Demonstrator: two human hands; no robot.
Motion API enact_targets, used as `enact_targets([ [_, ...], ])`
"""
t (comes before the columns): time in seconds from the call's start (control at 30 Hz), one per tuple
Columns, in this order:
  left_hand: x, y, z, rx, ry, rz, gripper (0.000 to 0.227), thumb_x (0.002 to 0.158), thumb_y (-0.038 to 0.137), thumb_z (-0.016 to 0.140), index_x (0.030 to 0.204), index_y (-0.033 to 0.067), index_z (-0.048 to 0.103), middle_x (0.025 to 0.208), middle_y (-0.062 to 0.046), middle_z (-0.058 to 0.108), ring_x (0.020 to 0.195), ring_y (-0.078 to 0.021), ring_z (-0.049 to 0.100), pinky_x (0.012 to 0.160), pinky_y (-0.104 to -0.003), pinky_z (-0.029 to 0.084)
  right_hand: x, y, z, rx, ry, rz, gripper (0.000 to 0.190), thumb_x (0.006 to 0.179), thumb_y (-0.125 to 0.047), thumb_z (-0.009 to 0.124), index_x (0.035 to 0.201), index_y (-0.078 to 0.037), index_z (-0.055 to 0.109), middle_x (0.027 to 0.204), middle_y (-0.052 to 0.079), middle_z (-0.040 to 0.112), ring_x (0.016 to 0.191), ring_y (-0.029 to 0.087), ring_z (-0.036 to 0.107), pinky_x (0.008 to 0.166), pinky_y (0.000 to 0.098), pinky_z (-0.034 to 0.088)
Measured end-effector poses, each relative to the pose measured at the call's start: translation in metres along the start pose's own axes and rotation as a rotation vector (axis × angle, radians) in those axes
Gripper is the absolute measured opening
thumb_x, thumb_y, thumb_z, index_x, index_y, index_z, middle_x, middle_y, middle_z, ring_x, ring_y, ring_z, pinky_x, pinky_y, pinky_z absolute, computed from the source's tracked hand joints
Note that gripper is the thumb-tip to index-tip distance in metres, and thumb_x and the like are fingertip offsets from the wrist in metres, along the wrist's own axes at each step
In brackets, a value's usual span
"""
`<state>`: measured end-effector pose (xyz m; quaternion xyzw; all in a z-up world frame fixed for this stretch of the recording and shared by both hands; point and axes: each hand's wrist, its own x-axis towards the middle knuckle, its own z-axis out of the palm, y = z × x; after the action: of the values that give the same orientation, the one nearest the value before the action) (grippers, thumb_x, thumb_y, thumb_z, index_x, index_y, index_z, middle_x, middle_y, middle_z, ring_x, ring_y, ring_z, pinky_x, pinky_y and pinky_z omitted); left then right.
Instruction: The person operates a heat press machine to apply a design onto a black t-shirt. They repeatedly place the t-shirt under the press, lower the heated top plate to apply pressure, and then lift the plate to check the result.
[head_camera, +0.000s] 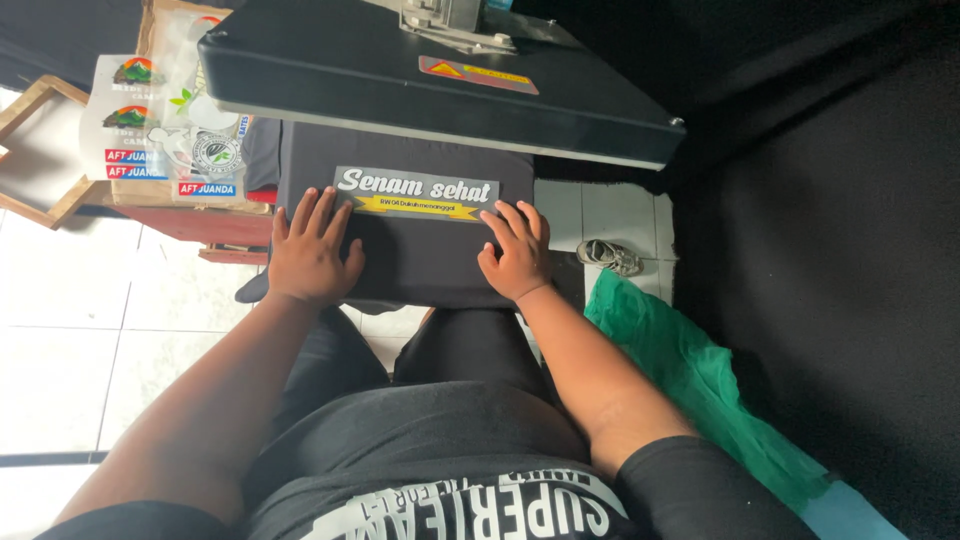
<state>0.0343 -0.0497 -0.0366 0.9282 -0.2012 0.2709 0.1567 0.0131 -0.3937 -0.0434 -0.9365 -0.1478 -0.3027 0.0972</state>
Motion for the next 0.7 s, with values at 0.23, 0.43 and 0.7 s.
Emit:
enact_targets([
  [0.23,-0.0008,-0.0006,0.0019,0.02,0.013,0.011,0.055,0.086,0.037,0.066,0.137,0.0143,0.069,0.147,-0.011,0.063,0.141,-0.0334,0.054,0.106,-0.061,0.041,-0.0017,0.0007,0.0013,0.004,-0.019,0.014,0.054,0.072,-0.025,0.065,0.126,-0.026,0.07,0.131,-0.002,0.063,0.129,0.029,0.05,0.105,0.0498,0.041],
  [0.43,0.0005,-0.0004,0.0012,-0.004,-0.014,-0.007,0.059,0.086,0.037,0.065,0.141,0.0138,0.066,0.147,-0.01,0.063,0.142,-0.0333,0.053,0.107,-0.062,0.04,-0.0007,-0.0003,0.0,-0.007,-0.02,0.021,0.054,0.072,-0.026,0.066,0.126,-0.025,0.069,0.131,-0.002,0.064,0.129,0.028,0.05,0.105,0.0491,0.041],
  [0.7,-0.0004,-0.0025,0.004,0.004,-0.019,-0.014,0.061,0.084,0.036,0.067,0.141,0.0128,0.066,0.147,-0.013,0.063,0.141,-0.0347,0.053,0.107,-0.062,0.04,0.0007,-0.0011,0.0004,0.006,0.002,0.013,0.054,0.071,-0.025,0.066,0.125,-0.024,0.069,0.132,-0.002,0.064,0.129,0.029,0.051,0.106,0.0491,0.04],
])
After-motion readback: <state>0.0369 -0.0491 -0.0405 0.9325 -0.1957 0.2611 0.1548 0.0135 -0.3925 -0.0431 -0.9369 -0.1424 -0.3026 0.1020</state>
